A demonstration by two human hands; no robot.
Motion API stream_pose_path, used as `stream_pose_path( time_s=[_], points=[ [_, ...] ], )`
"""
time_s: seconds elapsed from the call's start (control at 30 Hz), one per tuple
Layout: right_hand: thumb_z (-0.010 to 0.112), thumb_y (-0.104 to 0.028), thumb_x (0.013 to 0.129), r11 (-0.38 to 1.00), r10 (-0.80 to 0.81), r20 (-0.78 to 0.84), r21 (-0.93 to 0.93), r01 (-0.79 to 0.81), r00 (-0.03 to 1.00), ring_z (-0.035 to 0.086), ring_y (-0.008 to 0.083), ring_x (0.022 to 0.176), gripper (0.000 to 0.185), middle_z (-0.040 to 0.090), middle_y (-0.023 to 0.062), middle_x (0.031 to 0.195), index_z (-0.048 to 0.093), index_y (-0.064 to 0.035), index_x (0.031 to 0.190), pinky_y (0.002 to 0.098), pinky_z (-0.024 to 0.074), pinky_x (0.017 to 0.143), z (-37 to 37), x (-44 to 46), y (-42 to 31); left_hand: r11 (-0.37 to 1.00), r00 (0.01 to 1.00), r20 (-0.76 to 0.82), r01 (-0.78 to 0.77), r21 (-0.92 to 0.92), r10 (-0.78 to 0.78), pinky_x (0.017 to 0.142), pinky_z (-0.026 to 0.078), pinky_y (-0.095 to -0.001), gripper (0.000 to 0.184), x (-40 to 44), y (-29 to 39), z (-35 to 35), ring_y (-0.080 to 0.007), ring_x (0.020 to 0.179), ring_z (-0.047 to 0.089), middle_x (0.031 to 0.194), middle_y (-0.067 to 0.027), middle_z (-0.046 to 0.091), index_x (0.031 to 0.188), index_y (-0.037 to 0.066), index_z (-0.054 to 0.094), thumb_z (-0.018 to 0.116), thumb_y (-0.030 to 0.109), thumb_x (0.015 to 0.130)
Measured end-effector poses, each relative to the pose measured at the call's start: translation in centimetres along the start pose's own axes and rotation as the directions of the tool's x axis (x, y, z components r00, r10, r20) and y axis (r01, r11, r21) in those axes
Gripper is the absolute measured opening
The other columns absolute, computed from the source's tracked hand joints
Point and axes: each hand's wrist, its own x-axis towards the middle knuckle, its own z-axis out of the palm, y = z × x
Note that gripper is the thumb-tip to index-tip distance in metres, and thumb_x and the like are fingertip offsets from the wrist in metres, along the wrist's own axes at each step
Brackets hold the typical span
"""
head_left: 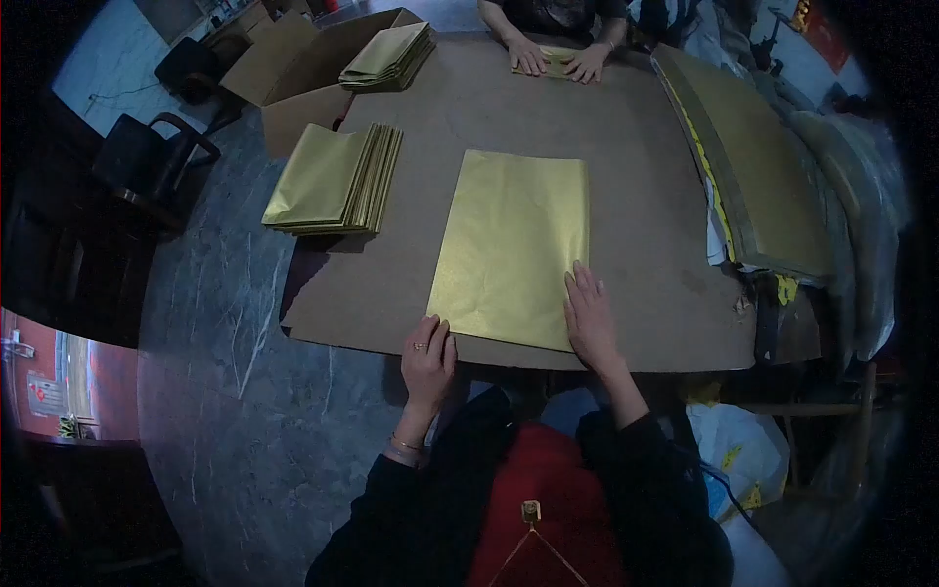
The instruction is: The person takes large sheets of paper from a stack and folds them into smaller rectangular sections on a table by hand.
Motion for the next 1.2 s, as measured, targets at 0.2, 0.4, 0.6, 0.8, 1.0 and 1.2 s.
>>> stream_pose_path(
  time_s=[0.2, 0.4, 0.6, 0.8, 1.0, 1.2],
  points=[
    [0.043, -0.014, 0.092, 0.998, -0.033, -0.027, -0.057, 0.031, 0.999, 0.029, 0.0328, 0.133, 0.041, 0.032, 0.0181, 0.143, 0.041, 0.0026, 0.13, 0.0466, 0.0231, 0.108, 0.4, -0.1, 0.3, 1.0, 1.0, 0.012, 0.017, 0.004, -0.017, 0.083, 0.046, -0.0376, 0.021, 0.1, 0.4, 0.2, -0.0301, 0.099, 0.057, 0.106, -0.0116, 0.059, 0.098, 0.002, 0.062, 0.064, 0.013, 0.081],
    [0.043, -0.013, 0.092, 0.997, -0.027, -0.028, -0.074, 0.025, 0.999, 0.029, 0.0309, 0.133, 0.041, 0.032, 0.0173, 0.143, 0.042, 0.0028, 0.129, 0.0464, 0.0245, 0.107, 0.0, -0.2, 0.0, 0.995, 0.988, 0.121, 0.09, 0.034, -0.093, 0.084, 0.046, -0.0402, 0.044, 1.5, 3.0, 0.9, -0.0358, 0.101, 0.053, 0.107, -0.0204, 0.053, 0.105, -0.006, 0.052, 0.067, 0.027, 0.08],
    [0.041, -0.017, 0.095, 0.992, -0.004, 0.011, -0.123, 0.006, 1.0, 0.029, 0.0257, 0.134, 0.044, 0.03, 0.0143, 0.145, 0.036, 0.0017, 0.135, 0.0427, 0.0206, 0.11, 0.0, -0.3, 0.0, 0.993, 0.979, 0.192, 0.045, 0.106, -0.065, 0.094, 0.04, -0.0467, 0.06, 2.0, 4.1, 3.0, -0.0449, 0.113, 0.043, 0.118, -0.0254, 0.047, 0.109, -0.01, 0.05, 0.068, 0.037, 0.078],
    [0.041, -0.018, 0.094, 0.998, 0.025, -0.041, -0.063, -0.027, 0.999, 0.032, 0.0254, 0.133, 0.044, 0.035, 0.0132, 0.142, 0.038, 0.001, 0.134, 0.0428, 0.0214, 0.11, 0.0, 0.0, 0.0, 0.949, 0.911, 0.377, 0.047, 0.313, -0.169, 0.097, 0.032, -0.0594, 0.095, 2.5, 5.9, 3.6, -0.0531, 0.121, 0.032, 0.128, -0.0324, 0.04, 0.12, -0.016, 0.044, 0.055, 0.067, 0.074],
    [0.043, -0.019, 0.094, 0.991, 0.06, -0.058, -0.116, -0.066, 0.997, 0.032, 0.0247, 0.133, 0.044, 0.035, 0.0125, 0.142, 0.039, 0.0, 0.133, 0.044, 0.0226, 0.109, 0.7, 1.9, 1.8, 0.946, 0.891, 0.41, 0.058, 0.318, -0.193, 0.098, 0.03, -0.06, 0.098, 2.8, 6.1, 3.5, -0.0516, 0.125, 0.029, 0.132, -0.0306, 0.036, 0.12, -0.015, 0.044, 0.047, 0.072, 0.074],
    [0.039, -0.026, 0.095, 0.977, 0.087, -0.09, -0.187, -0.103, 0.992, 0.028, 0.023, 0.135, 0.049, 0.03, 0.0097, 0.146, 0.034, -0.0016, 0.137, 0.0496, 0.0191, 0.109, 1.5, 3.8, 3.1, 0.925, 0.847, 0.481, 0.03, 0.378, -0.224, 0.1, 0.029, -0.0585, 0.096, 3.4, 6.5, 2.9, -0.0517, 0.125, 0.028, 0.133, -0.0299, 0.035, 0.121, -0.015, 0.044, 0.049, 0.07, 0.075]
  ],
)
